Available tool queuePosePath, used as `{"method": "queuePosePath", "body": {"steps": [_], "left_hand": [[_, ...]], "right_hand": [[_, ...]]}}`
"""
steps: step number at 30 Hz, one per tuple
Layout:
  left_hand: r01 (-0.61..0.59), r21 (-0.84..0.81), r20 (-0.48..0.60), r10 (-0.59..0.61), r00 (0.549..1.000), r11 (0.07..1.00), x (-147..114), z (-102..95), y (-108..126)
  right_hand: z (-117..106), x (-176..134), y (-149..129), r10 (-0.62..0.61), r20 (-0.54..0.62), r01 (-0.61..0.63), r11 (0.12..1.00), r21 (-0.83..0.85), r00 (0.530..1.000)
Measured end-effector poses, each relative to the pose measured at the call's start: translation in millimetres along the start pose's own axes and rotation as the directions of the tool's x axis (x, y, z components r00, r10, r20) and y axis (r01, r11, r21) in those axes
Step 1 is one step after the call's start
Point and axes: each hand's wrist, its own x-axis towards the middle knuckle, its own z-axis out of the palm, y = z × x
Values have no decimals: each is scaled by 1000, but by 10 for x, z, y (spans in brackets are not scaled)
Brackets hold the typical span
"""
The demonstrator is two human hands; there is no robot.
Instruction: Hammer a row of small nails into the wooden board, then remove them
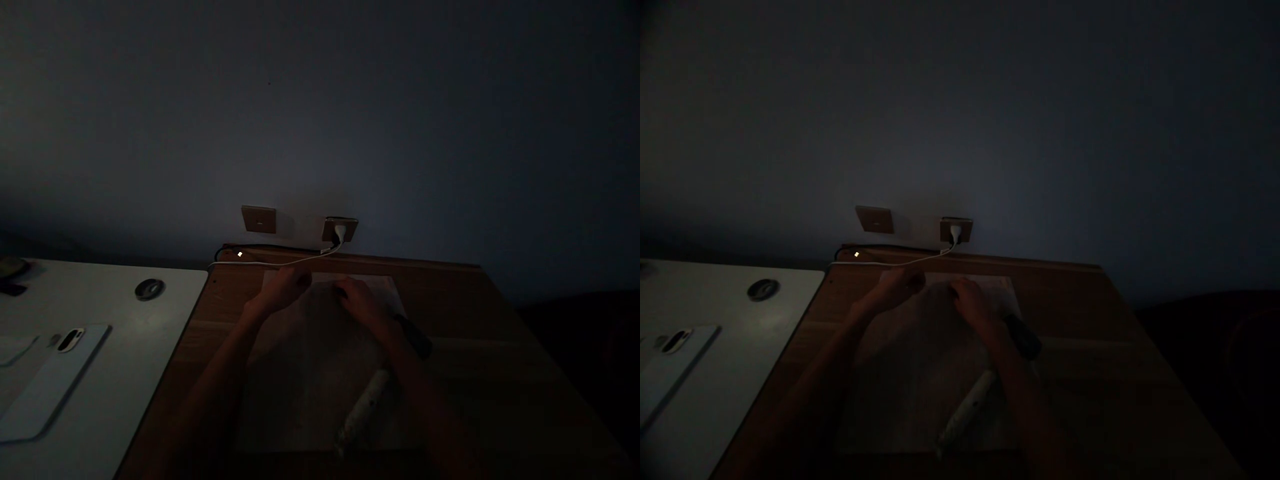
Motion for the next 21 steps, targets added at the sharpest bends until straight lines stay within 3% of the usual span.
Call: {"method": "queuePosePath", "body": {"steps": [2, 5, 8, 10, 12, 15, 18, 21], "left_hand": [[44, -266, 26, -38, 999, 963, 20, -6, -50], [100, -676, 51, -89, 995, 731, 39, -3, -125], [142, -837, 58, -173, 983, 528, 43, 34, -167], [188, -852, 105, -193, 976, 489, 48, 79, -174], [228, -811, 127, -219, 967, 538, 56, 124, -174], [242, -625, 74, -252, 965, 742, 61, 148, -177], [216, -370, 38, -218, 975, 903, 48, 121, -188], [129, -62, 46, -126, 991, 990, 31, 115, -185]], "right_hand": [[1, -2, -16, -6, 2, 6, 1000, 0, 1000], [-20, 1, -31, -9, 0, 9, 1000, 2, 1000], [-53, 25, -44, -18, -13, 18, 1000, 19, 1000], [-74, 52, -67, -23, -26, 24, 999, 38, 999], [-87, 83, -107, -31, -29, 33, 998, 62, 999], [-82, 124, -181, -38, -25, 40, 995, 91, 999], [-54, 150, -239, -42, -24, 44, 994, 101, 999], [-22, 165, -275, -46, -16, 47, 995, 85, 999]]}}
